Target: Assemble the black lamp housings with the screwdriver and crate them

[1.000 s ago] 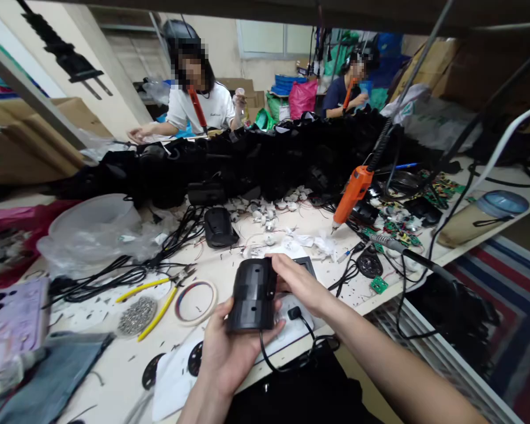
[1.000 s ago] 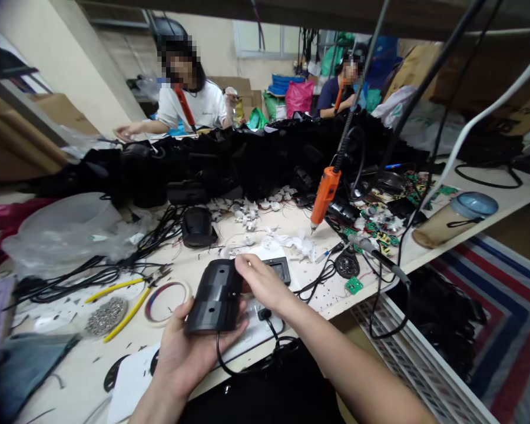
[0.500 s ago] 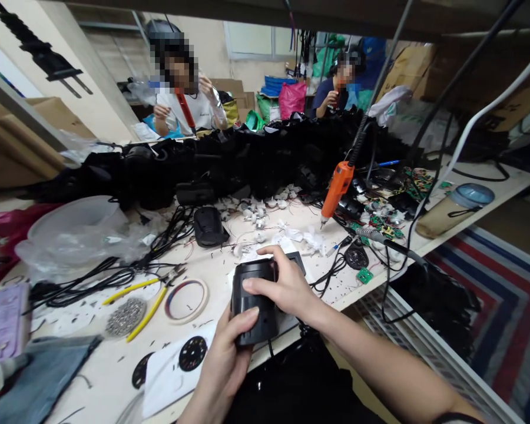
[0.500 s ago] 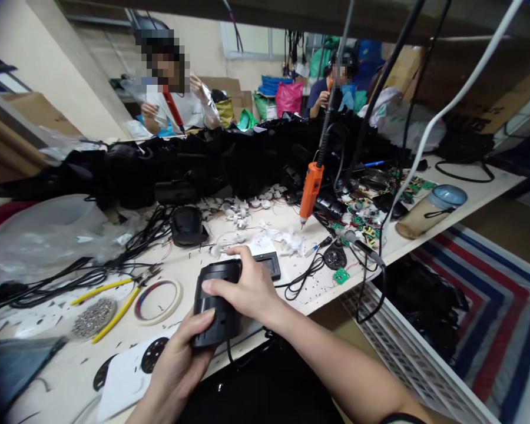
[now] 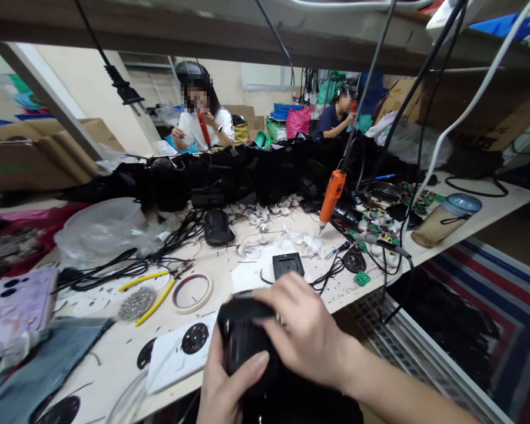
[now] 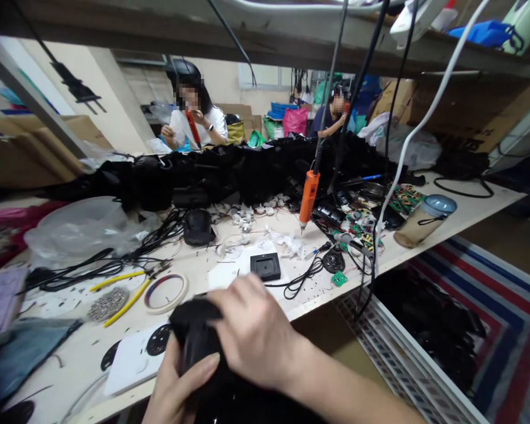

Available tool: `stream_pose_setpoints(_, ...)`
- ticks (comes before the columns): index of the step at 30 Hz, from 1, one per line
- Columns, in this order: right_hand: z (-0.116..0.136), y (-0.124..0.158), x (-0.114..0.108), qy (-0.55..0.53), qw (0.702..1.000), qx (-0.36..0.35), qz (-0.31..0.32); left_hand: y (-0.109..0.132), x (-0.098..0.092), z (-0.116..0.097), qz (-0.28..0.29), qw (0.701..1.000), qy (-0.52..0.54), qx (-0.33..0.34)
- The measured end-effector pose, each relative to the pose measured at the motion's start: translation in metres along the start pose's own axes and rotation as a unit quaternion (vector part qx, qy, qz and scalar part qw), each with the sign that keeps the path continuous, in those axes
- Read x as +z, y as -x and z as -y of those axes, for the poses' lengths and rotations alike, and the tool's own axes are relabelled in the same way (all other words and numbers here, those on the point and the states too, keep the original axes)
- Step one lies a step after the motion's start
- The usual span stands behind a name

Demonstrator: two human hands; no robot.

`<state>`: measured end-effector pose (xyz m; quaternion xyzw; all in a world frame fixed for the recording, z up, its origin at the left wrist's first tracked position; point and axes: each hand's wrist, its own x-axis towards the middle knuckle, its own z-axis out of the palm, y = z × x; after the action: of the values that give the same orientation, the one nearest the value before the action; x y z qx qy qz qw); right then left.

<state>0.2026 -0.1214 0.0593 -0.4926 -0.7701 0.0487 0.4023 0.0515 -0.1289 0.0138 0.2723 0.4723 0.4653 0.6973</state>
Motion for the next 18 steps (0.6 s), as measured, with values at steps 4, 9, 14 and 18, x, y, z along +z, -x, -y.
stream_pose_setpoints(4,0.019,0.025,-0.017,-0.019,0.978,-0.205,-0.034,0.008,-0.029,0.015,0.000,1.000,-0.001,-0.004)
stream_pose_setpoints(9,-0.030,0.028,-0.025,-0.116,0.984,0.093,-0.103,0.009,-0.057,0.033,0.114,0.961,0.181,-0.175)
stream_pose_setpoints(14,-0.090,0.031,0.007,-0.095,0.980,0.173,-0.024,0.014,-0.056,0.040,0.164,0.930,0.206,-0.257)
stream_pose_setpoints(18,-0.102,0.033,0.020,-0.133,0.981,0.112,0.088,0.018,-0.046,0.039,0.154,0.920,0.150,-0.326)
